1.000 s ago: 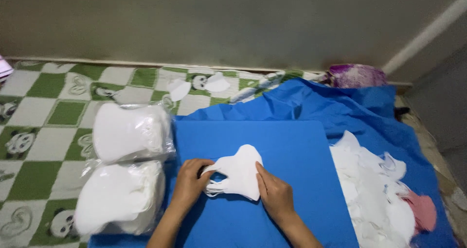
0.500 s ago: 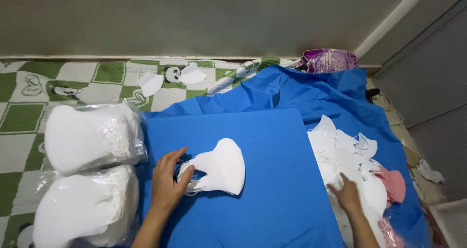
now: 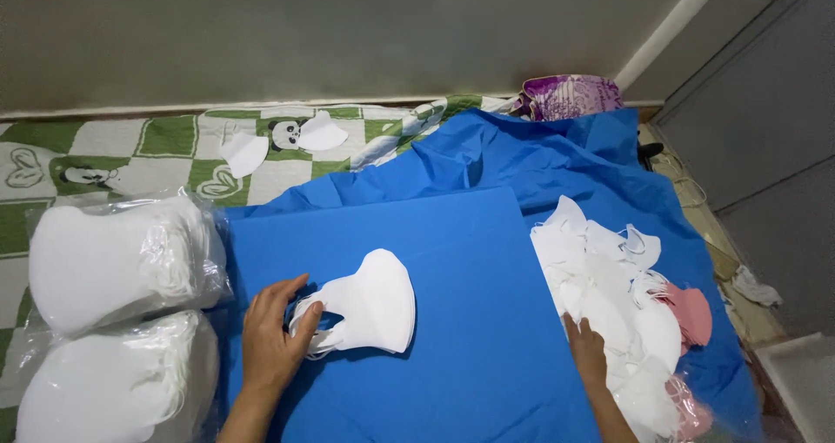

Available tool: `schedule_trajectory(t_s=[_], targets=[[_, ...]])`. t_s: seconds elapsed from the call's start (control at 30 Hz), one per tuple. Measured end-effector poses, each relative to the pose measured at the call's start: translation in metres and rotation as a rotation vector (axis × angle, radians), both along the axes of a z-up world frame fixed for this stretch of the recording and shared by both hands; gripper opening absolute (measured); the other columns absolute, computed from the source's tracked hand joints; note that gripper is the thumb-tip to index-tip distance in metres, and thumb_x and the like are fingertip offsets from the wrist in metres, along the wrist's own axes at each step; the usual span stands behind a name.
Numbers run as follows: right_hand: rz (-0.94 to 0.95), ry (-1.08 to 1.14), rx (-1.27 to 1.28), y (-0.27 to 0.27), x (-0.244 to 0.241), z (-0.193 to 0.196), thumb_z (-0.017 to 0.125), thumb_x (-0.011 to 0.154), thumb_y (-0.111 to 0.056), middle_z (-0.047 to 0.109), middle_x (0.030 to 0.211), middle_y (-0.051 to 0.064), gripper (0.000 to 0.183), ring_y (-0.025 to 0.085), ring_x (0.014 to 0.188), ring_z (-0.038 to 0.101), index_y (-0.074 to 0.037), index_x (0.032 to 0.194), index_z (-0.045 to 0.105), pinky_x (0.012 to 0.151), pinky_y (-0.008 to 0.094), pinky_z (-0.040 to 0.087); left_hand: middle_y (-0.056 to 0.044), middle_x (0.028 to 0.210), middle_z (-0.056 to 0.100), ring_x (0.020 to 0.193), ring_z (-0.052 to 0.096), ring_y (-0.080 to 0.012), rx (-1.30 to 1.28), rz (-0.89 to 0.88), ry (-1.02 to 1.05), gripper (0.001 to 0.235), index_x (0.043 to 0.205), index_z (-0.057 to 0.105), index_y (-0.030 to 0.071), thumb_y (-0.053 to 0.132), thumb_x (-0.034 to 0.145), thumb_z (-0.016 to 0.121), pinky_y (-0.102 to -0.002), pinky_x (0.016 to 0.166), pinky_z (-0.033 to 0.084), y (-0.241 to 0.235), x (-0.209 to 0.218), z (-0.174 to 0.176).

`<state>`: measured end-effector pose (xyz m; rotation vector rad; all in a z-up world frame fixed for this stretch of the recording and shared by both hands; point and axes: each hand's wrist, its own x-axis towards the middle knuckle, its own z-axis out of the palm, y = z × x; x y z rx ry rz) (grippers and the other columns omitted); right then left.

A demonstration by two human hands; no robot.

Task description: Manually folding face masks and placing them into individual plastic bags.

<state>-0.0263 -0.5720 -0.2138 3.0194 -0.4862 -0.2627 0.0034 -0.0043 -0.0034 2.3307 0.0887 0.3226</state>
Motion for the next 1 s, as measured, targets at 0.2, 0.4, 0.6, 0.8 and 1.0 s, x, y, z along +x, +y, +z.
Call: schedule_trajectory(t_s=[0.2,0.4,0.6,0.8,1.0], targets=[[-0.286,-0.207,0.406,-0.01,-0.015,0.053,0.045,0.089,0.001,0.073,0.13,0.01,0.056,0.032,0.114,0.07,-0.012,0.139,0.065,0.103,0.038,0.052,-0.008,0.12,0.068,0.11,0.062,-0.0242,-0.007,0.002,0.0,0.051,0.13,0.068,0.012,0.039,0.087,0.068,-0.041,0.101,0.043,-0.001,0.0,0.002],[-0.38,-0.44,0.545,-0.039,-0.022,0.084,0.051,0.101,-0.003,0.078,0.117,0.006,0.038,0.019,0.071,0.064,-0.01,0.13,0.075,0.067,0.031,0.052,-0.009,0.117,0.068,0.108,0.063,-0.0254,-0.002,0.002,-0.007,0.051,0.129,0.069,0.011,0.041,0.087,0.067,-0.04,0.099,0.044,0.0,0.001,0.001],[-0.638,-0.561,0.717,0.024,-0.006,0.274,0.055,0.097,0.008,0.072,0.121,0.01,0.038,0.017,0.071,0.049,-0.011,0.125,0.073,0.061,0.035,0.041,-0.009,0.118,0.069,0.108,0.063,-0.0253,0.017,-0.01,-0.04,0.051,0.128,0.068,0.009,0.038,0.087,0.069,-0.04,0.097,0.046,0.0,0.001,-0.001],[-0.051,-0.694,0.759,0.119,-0.009,0.374,0.046,0.091,0.012,0.076,0.117,0.015,0.043,0.022,0.099,0.071,0.004,0.124,0.072,0.083,0.03,0.054,-0.009,0.117,0.07,0.106,0.064,-0.0245,0.004,-0.013,-0.089,0.051,0.128,0.068,0.008,0.035,0.085,0.072,-0.038,0.097,0.046,0.0,0.0,0.002],[0.633,-0.428,0.088,0.213,0.038,0.248,0.057,0.09,-0.004,0.062,0.13,0.028,0.043,0.039,0.115,0.065,0.002,0.133,0.058,0.099,0.041,0.054,-0.009,0.113,0.071,0.103,0.065,-0.0246,-0.022,-0.024,-0.13,0.051,0.128,0.067,0.008,0.034,0.085,0.072,-0.039,0.095,0.047,0.0,-0.001,0.004]])
